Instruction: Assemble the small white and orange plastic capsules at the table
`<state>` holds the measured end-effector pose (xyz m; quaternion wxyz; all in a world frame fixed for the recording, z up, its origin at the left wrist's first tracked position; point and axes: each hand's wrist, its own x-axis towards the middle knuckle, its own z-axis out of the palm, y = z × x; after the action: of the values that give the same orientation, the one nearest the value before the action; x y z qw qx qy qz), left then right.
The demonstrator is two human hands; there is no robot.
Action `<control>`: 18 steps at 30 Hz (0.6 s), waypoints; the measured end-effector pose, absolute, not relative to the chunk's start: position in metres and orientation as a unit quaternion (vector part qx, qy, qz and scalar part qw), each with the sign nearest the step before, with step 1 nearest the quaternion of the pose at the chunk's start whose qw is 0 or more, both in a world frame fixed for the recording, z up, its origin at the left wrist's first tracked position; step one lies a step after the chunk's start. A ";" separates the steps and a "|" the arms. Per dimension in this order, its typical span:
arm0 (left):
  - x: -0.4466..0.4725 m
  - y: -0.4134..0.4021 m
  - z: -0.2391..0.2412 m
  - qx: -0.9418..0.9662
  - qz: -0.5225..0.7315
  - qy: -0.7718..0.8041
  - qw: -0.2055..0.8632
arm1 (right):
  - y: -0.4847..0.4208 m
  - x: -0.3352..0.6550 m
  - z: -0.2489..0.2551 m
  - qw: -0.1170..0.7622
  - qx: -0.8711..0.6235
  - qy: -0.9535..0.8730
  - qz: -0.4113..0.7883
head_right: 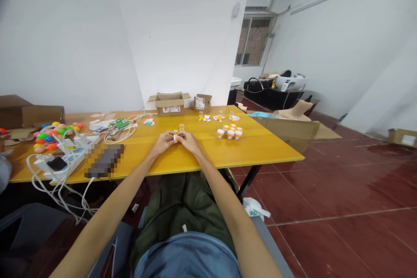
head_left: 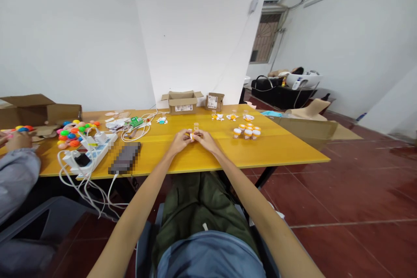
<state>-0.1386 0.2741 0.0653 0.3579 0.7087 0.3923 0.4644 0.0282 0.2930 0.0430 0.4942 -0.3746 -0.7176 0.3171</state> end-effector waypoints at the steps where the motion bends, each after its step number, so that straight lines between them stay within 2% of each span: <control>1: -0.139 0.274 0.065 0.708 0.464 0.393 0.360 | 0.292 0.028 0.043 0.498 -0.374 -0.715 0.319; 7: -0.138 0.276 0.063 0.692 0.472 0.395 0.378 | 0.287 0.028 0.049 0.509 -0.377 -0.702 0.326; 18: -0.139 0.276 0.064 0.689 0.478 0.402 0.369 | 0.286 0.030 0.050 0.480 -0.400 -0.736 0.262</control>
<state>-0.1392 0.2758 0.0640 0.3692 0.6885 0.4018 0.4777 0.0303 0.2861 0.0496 0.4799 -0.3997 -0.7356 0.2623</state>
